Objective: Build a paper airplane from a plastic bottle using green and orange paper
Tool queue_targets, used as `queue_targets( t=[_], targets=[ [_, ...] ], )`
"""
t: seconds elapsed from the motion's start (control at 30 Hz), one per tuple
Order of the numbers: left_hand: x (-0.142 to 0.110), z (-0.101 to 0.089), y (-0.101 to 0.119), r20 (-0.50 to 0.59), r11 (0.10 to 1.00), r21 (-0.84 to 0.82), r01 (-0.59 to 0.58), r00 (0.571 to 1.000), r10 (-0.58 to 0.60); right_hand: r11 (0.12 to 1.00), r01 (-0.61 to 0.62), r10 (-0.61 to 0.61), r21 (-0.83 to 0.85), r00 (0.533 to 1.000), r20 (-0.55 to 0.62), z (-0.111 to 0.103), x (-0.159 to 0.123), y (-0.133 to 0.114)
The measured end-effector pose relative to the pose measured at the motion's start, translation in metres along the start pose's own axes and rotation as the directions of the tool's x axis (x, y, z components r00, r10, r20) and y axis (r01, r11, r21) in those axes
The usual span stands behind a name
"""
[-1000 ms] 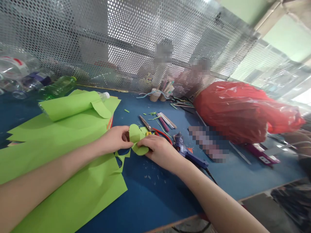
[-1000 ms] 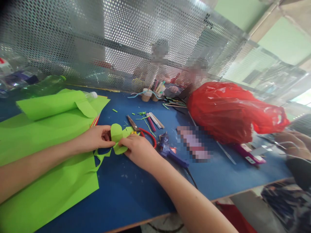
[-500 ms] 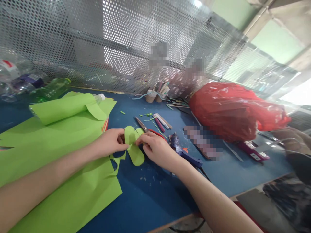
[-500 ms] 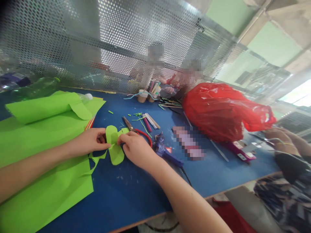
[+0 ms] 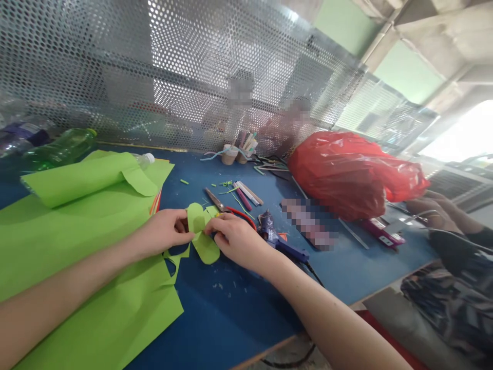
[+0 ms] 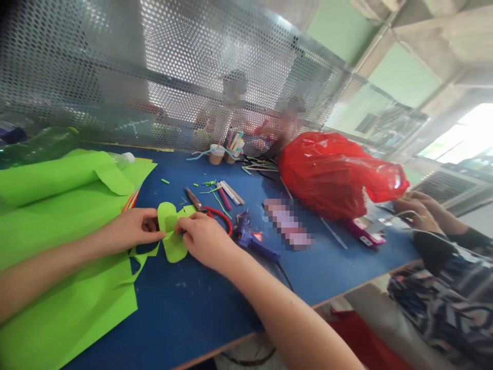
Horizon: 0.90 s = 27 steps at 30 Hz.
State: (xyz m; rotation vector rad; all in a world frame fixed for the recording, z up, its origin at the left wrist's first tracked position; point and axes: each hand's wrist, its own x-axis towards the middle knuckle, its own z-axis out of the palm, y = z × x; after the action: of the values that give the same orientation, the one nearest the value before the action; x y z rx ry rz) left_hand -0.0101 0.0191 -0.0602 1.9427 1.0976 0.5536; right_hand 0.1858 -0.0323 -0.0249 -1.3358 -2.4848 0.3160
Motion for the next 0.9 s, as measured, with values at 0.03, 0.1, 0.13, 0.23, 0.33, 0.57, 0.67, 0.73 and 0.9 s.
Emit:
queue_targets(
  t=[0.03, 0.1, 0.13, 0.23, 0.33, 0.57, 0.67, 0.73, 0.9],
  targets=[
    [-0.0001, 0.0, 0.0, -0.002, 1.0, 0.003, -0.002, 1.0, 0.002, 1.0, -0.001, 0.001, -0.004, 1.0, 0.0, 0.0, -0.0002, -0.0006],
    [-0.0004, -0.0001, 0.0002, -0.009, 1.0, 0.006, -0.004, 1.0, 0.004, 1.0, -0.002, 0.002, -0.014, 1.0, -0.002, 0.0001, -0.0004, -0.0016],
    [-0.0006, -0.0002, 0.0005, -0.01, 1.0, 0.003, -0.006, 1.0, 0.006, 1.0, -0.002, 0.002, -0.019, 1.0, -0.004, 0.0003, -0.0005, -0.002],
    [-0.001, -0.0001, 0.001, -0.019, 1.0, 0.005, -0.008, 1.0, 0.008, 0.999, 0.001, -0.001, -0.033, 1.0, -0.013, 0.001, -0.0007, -0.0021],
    [-0.001, 0.0, 0.0006, -0.013, 1.0, -0.001, 0.0, 1.0, 0.0, 0.999, 0.0, -0.001, -0.044, 1.0, -0.029, 0.0016, -0.0009, -0.0018],
    [-0.0019, -0.0001, 0.0037, -0.014, 1.0, 0.022, 0.01, 1.0, -0.01, 0.999, 0.002, -0.004, -0.051, 0.999, -0.043, 0.0028, -0.0017, -0.0021],
    [-0.0021, -0.0005, 0.0048, -0.011, 1.0, 0.024, 0.015, 1.0, -0.015, 0.999, 0.0, -0.002, -0.046, 0.999, -0.048, 0.0035, -0.0021, -0.0027],
    [-0.002, -0.0006, 0.0041, 0.002, 1.0, 0.02, 0.015, 1.0, -0.015, 0.999, -0.001, -0.001, -0.039, 0.998, -0.056, 0.0043, -0.0024, -0.0028],
    [-0.0017, -0.0003, 0.001, 0.018, 1.0, -0.014, 0.002, 1.0, -0.002, 1.0, -0.012, 0.013, 0.006, 0.992, -0.122, 0.006, -0.0023, -0.0023]
  ],
)
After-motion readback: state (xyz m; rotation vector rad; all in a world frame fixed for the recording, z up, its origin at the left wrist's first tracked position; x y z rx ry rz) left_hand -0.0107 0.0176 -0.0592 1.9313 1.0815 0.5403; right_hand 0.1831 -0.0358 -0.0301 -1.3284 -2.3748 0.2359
